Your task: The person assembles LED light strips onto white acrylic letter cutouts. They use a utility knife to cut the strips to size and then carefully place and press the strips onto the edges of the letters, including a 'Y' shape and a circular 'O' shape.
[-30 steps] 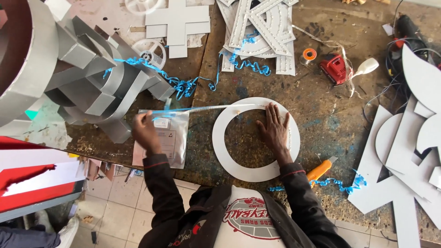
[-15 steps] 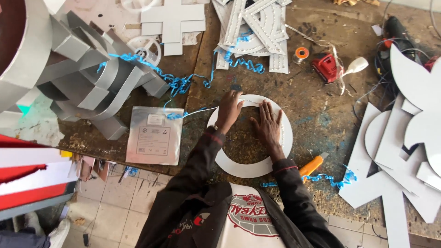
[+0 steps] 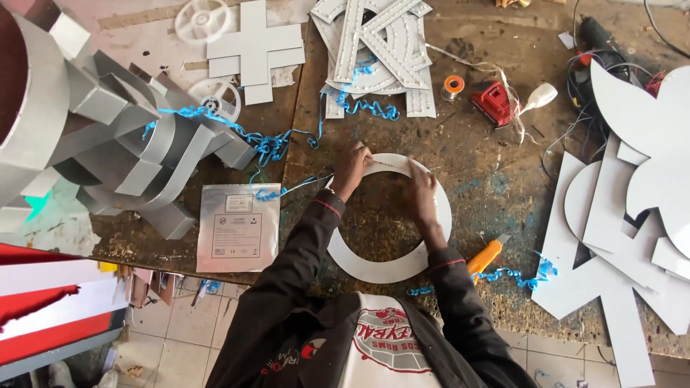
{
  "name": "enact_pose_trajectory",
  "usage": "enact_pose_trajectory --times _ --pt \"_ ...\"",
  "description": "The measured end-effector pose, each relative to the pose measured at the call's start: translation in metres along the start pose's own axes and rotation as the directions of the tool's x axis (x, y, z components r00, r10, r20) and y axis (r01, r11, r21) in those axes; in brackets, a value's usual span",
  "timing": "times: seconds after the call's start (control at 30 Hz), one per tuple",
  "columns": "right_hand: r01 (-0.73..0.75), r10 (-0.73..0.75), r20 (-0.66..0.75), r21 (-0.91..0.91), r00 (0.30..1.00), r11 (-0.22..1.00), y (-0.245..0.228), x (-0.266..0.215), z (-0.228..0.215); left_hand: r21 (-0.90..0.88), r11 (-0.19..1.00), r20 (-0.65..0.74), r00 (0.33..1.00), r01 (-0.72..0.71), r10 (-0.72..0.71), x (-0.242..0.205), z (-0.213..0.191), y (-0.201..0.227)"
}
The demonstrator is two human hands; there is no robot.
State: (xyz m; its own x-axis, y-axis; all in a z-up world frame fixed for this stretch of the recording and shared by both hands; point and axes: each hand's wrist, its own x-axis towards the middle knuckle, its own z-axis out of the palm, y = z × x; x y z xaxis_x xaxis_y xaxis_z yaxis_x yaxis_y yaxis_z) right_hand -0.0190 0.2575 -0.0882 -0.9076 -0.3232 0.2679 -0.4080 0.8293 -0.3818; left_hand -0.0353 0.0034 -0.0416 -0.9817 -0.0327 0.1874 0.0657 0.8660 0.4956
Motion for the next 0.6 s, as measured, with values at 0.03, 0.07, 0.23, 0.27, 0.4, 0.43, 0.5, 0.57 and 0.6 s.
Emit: enact_pose_trajectory --times 0.03,0.07,0.23,0.27,0.4,0.43,0.5,0.57,0.6 --pt "0.003 -0.003 0.001 0.000 1.000 1.000 0.003 0.006 -0.016 0.000 1.000 -0.002 1.000 0.003 -0.003 0.001 -0.003 0.000" --pt "0.000 0.000 0.006 0.062 1.000 0.998 0.007 0.010 -0.032 -0.061 0.998 0.027 1.000 0.005 -0.003 0.001 -0.005 0.000" --pt "0.009 0.002 -0.068 0.157 0.998 0.987 0.024 0.006 -0.045 -0.133 0.991 0.123 0.992 0.017 -0.001 0.015 -0.028 0.018" --pt "-0.007 0.023 -0.111 0.143 0.994 0.990 0.022 0.001 -0.044 -0.154 0.988 0.148 0.989 0.032 -0.009 0.015 -0.031 0.021" --pt "-0.147 0.170 -0.168 0.138 0.971 0.979 0.003 -0.020 -0.057 -0.215 0.972 0.229 0.972 0.097 -0.046 0.016 -0.030 0.027" --pt "-0.147 0.169 -0.166 0.138 0.972 0.979 0.000 -0.023 -0.053 -0.215 0.972 0.229 0.972 0.099 -0.048 0.014 -0.030 0.029" --pt "-0.313 0.322 -0.205 0.073 0.924 0.947 -0.002 -0.033 -0.048 -0.346 0.932 0.256 0.967 0.106 -0.015 0.009 -0.025 0.036" --pt "-0.388 0.393 -0.190 0.065 0.900 0.919 -0.015 -0.036 -0.062 -0.360 0.926 0.250 0.968 0.113 -0.021 0.015 -0.006 0.039" --pt "-0.456 0.459 -0.175 0.056 0.871 0.888 -0.023 -0.038 -0.069 -0.375 0.919 0.241 0.970 0.122 -0.031 0.016 0.003 0.039"
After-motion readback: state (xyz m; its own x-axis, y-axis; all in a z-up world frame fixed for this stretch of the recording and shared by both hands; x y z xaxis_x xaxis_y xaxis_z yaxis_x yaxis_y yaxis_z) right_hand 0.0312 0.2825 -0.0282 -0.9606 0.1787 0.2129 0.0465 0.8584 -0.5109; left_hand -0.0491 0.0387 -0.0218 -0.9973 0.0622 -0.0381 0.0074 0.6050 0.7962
